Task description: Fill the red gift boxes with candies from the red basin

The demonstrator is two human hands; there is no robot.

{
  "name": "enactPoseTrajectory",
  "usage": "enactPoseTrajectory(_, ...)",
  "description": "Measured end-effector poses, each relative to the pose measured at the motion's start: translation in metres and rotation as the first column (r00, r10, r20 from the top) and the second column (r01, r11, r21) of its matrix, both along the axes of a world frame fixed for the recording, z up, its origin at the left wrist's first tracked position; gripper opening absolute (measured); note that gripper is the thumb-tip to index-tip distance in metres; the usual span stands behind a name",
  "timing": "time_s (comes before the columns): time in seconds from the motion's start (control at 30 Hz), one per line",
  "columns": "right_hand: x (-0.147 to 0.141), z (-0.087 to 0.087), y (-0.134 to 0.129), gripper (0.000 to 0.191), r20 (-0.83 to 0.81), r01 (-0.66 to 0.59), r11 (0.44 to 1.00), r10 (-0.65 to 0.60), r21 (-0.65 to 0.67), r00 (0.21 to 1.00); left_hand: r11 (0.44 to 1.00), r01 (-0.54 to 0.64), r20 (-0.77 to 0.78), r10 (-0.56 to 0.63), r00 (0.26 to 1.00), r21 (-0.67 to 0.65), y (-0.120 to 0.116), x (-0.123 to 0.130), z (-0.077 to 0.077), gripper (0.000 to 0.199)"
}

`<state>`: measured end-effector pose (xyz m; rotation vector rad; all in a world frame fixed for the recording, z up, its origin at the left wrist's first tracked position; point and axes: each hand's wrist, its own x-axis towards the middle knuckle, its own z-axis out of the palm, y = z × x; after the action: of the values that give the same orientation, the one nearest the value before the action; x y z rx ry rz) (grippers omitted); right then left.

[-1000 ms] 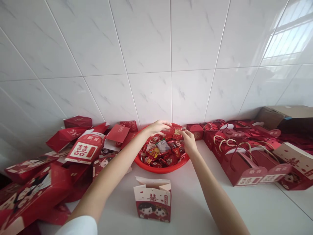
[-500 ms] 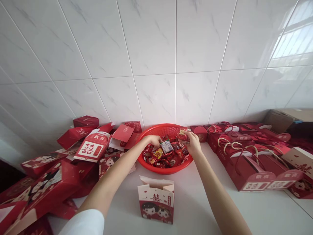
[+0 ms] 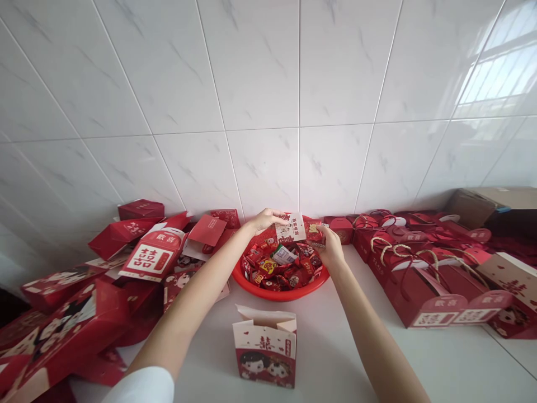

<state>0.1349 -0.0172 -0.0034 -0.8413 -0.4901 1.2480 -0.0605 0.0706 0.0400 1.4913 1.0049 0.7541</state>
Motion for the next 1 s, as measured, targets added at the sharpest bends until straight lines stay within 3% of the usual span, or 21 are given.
enactPoseTrajectory(0.1, 0.0, 0.001, 0.0, 0.017, -0.021, 0.014, 1.0, -0.014, 0.0, 1.0, 0.999, -0.053, -0.016, 0.052, 0.999, -0.004, 0.002, 0.004, 0.0, 0.025)
enactPoseTrajectory(0.27, 0.001, -0.003, 0.002, 0.017, -0.04, 0.111, 0.994, -0.11, 0.013, 0.993, 0.972, -0.153, -0.176, 0.184, 0.967, 0.177, 0.013, 0.005, -0.01, 0.028)
enactPoseTrajectory(0.43, 0.002, -0.007, 0.005, 0.018, -0.014, 0.118, 0.993, -0.118, 0.014, 0.993, 0.958, -0.141, -0.384, 0.232, 0.893, 0.251, 0.023, -0.014, -0.027, 0.019)
enactPoseTrajectory(0.57, 0.0, -0.006, 0.006, 0.02, -0.002, 0.096, 0.995, -0.096, 0.019, 0.995, 0.972, -0.068, -0.584, 0.19, 0.79, 0.224, 0.024, -0.035, -0.037, 0.007)
enactPoseTrajectory(0.8, -0.001, -0.005, 0.005, 0.02, 0.017, 0.084, 0.996, -0.084, 0.026, 0.996, 0.998, 0.061, -0.781, -0.032, 0.624, 0.008, 0.022, -0.041, -0.042, 0.032)
enactPoseTrajectory(0.9, 0.0, -0.006, 0.006, 0.02, 0.025, 0.082, 0.996, -0.083, 0.03, 0.996, 0.996, 0.065, -0.803, -0.083, 0.59, -0.056, 0.017, -0.036, -0.049, 0.042)
enactPoseTrajectory(1.0, 0.0, -0.008, 0.007, 0.021, 0.071, 0.069, 0.995, -0.075, 0.073, 0.995, 0.996, 0.061, -0.796, -0.086, 0.599, -0.062, 0.01, -0.031, -0.056, 0.031)
